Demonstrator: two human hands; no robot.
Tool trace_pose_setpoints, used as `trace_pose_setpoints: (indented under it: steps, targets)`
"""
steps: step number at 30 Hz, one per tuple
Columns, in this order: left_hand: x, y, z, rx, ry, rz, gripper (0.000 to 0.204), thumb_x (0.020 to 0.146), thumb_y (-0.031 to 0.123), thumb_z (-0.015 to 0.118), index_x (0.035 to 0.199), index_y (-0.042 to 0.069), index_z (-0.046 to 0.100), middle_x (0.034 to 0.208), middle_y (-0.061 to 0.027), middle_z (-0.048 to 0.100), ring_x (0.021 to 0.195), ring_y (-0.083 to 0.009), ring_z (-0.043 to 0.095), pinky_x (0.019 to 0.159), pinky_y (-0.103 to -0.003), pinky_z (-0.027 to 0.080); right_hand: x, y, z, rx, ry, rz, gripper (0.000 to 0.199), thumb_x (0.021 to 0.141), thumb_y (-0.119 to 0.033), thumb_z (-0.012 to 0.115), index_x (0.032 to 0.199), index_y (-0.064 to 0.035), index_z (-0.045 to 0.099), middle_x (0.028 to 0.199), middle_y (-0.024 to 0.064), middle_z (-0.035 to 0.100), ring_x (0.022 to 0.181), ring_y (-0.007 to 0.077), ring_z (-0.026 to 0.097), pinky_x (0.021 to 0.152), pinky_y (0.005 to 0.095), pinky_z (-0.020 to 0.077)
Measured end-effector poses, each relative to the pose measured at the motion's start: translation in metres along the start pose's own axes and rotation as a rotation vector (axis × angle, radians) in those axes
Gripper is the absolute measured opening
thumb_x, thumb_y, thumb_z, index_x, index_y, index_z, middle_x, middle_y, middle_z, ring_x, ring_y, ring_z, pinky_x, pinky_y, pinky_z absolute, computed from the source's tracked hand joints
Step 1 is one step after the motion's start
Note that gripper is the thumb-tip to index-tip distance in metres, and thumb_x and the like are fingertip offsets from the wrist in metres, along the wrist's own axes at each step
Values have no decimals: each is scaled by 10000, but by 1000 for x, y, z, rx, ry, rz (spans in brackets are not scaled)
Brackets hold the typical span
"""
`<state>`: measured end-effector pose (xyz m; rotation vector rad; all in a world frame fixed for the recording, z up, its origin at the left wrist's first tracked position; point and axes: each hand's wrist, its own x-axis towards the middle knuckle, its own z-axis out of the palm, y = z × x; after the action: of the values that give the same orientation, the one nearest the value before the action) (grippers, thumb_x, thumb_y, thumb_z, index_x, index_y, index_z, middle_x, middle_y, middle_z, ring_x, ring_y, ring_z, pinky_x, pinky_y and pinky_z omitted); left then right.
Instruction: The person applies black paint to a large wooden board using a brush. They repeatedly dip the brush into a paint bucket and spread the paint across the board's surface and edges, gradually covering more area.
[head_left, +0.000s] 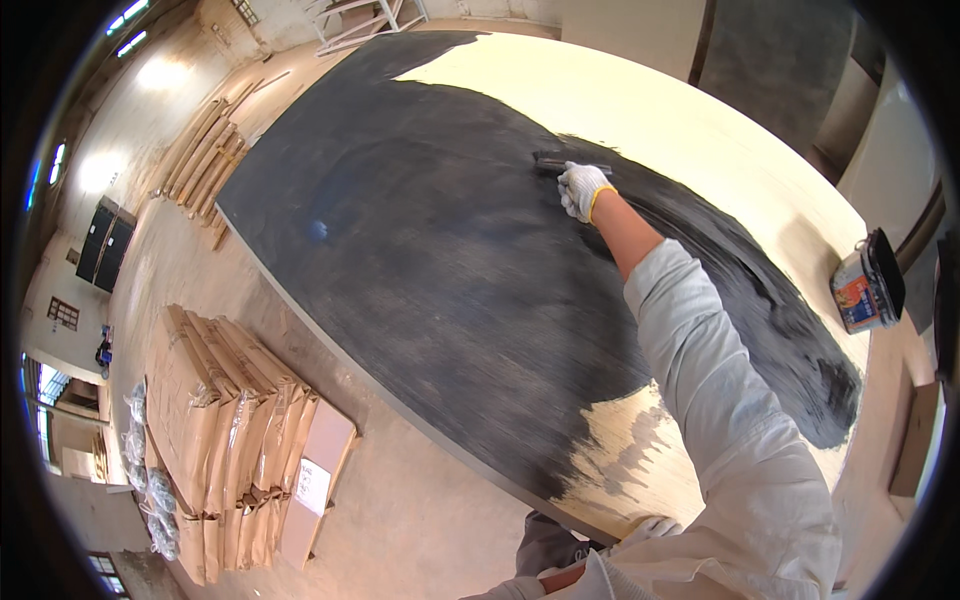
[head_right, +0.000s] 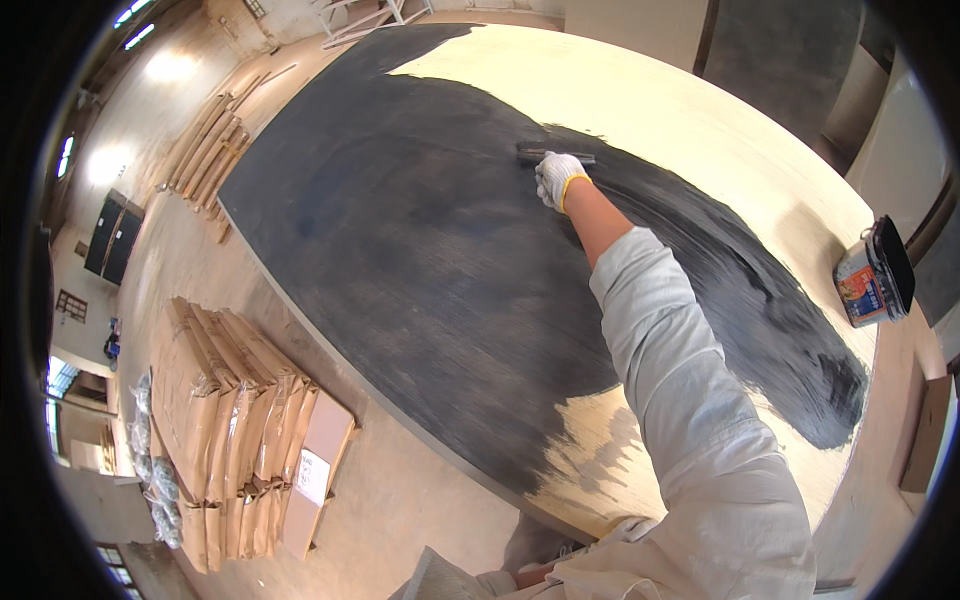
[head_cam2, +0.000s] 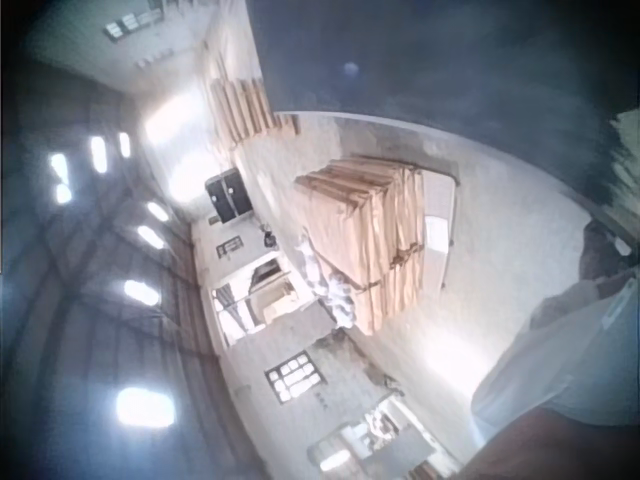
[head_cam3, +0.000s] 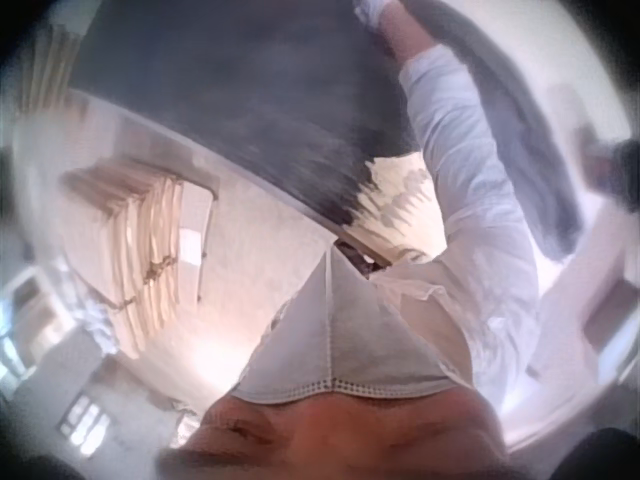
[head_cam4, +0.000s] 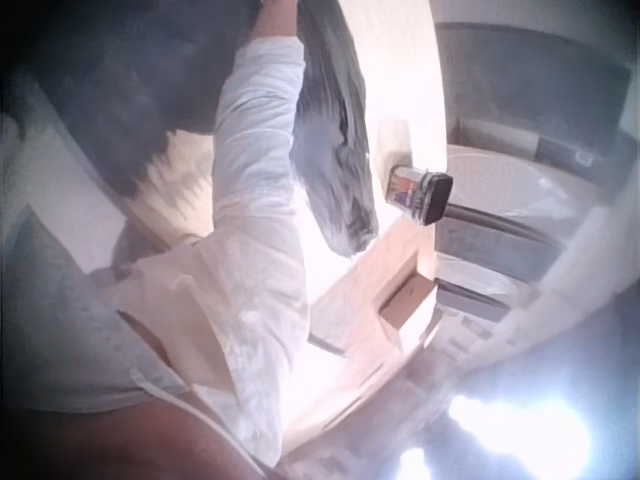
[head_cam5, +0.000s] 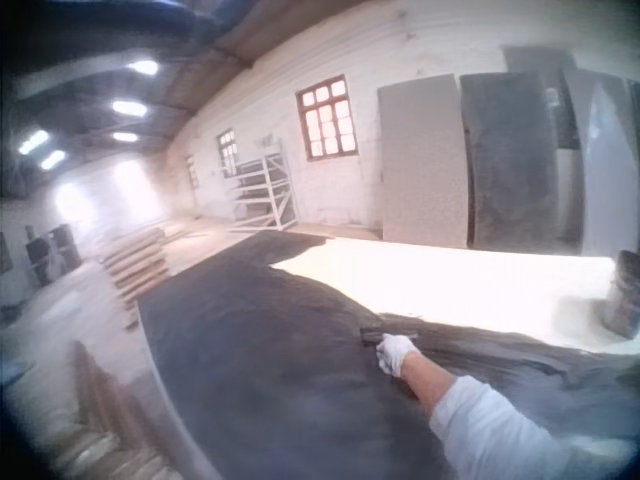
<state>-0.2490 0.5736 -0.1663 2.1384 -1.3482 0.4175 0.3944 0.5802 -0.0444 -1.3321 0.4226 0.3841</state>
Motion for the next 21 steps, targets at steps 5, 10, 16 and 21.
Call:
trace_pose_setpoints:
  steps: [5, 10, 16, 21]
  targets:
    - [6, -4, -16, -73, 4, -8, 171, 927, 311, 574, 886, 145, 559, 948, -8, 522, 912, -166, 521, 788, -296, 457, 45, -31, -11, -65, 155, 56, 143, 1066, -185, 578, 930, -144, 598, 649, 10, 531, 467, 171, 478, 429, 330, 363]
    - [4, -6, -20, -75, -12, -81, 177, 942, 307, 564, 868, 148, 539, 924, -7, 496, 888, -169, 501, 786, -300, 451, 33, -9, 24, -27, 81, 51, 238, 1056, -188, 576, 822, -145, 564, 651, 17, 544, 489, 175, 508, 436, 346, 383]
    - [7, -3, -31, -114, -31, -67, 192, 961, 303, 552, 847, 152, 516, 896, -6, 464, 861, -172, 478, 785, -304, 444, 190, 23, -34, -995, -2, -392, 210, 1013, -176, 606, 832, -173, 713, 755, 5, 695, 679, 187, 674, 556, 391, 509]
    - [-1, -10, -28, -104, 19, 31, 211, 976, 299, 542, 829, 155, 497, 872, -5, 438, 837, -174, 458, 783, -307, 438, 262, -12, -103, -1333, -76, -803, 171, 990, -225, 641, 846, -207, 731, 818, -15, 713, 786, 182, 689, 623, 361, 517]
